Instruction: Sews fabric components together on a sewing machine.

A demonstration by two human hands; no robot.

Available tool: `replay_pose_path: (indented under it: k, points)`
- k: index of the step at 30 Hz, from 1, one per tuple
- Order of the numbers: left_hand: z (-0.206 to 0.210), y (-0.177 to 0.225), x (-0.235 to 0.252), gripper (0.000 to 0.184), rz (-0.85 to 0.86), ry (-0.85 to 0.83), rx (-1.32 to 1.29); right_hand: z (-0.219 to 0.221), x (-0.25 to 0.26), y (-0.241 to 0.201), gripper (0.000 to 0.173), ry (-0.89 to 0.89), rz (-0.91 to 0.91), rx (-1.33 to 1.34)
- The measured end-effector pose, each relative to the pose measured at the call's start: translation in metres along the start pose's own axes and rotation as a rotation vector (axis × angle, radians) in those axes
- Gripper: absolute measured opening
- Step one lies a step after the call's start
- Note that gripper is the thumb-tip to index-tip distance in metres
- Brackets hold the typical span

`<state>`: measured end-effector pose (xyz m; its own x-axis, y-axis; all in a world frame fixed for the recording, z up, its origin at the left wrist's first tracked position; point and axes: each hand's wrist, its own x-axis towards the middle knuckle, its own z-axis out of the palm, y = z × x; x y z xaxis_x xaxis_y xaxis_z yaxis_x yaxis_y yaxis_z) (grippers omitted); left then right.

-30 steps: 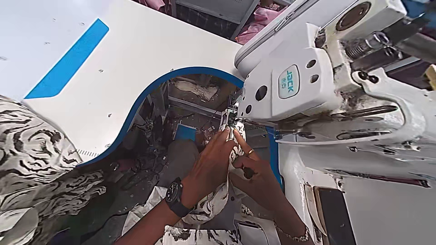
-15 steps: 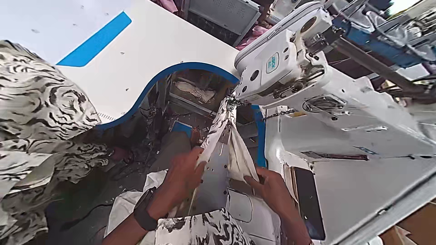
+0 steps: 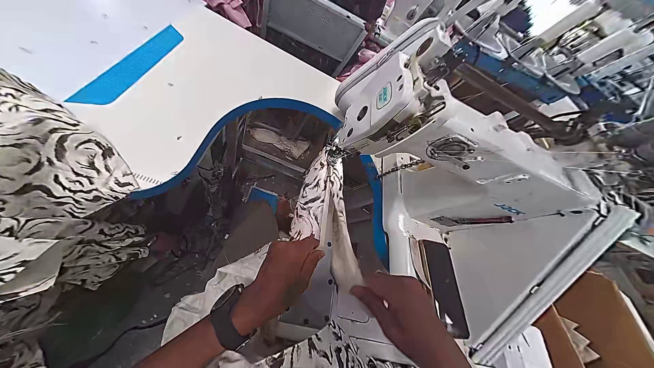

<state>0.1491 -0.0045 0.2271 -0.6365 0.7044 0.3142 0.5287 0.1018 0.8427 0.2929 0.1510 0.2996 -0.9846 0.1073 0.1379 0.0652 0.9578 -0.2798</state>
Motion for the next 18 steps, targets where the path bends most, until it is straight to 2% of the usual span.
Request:
replay_pose_path:
  k: [1,3,5,7,10,13,15,18]
  points:
    - [0.003,-0.004,0.0,0.022,0.044,0.011,0.012,-0.002,0.007,-0.026,0.032,-0.015,-0.027,-0.107]
    - [0.007,-0.009,0.004,0.019,0.056,0.028,0.017,0.013,0.016,-0.056,0.025,-0.131,0.034,-0.238]
    - [0.003,-0.013,0.016,0.022,0.005,0.03,0.007,0.017,0.025,-0.053,0.021,-0.255,0.189,-0.197]
    - [0.0,-0.01,0.02,0.024,-0.076,0.007,-0.015,0.0,0.033,-0.047,0.026,-0.301,0.277,-0.191]
    - [0.007,-0.005,0.013,0.018,-0.036,0.036,-0.015,-0.023,0.054,-0.057,0.034,-0.295,0.249,-0.319]
    - [0.012,-0.009,0.017,0.019,0.043,0.152,0.004,-0.012,0.061,-0.045,0.027,-0.36,0.245,-0.233]
    - [0.017,-0.014,0.029,0.022,0.033,0.21,0.02,-0.01,0.065,-0.034,0.024,-0.405,0.265,-0.179]
    - [0.019,-0.007,0.031,0.021,-0.061,0.148,0.034,-0.01,0.061,-0.037,0.021,-0.344,0.184,-0.214]
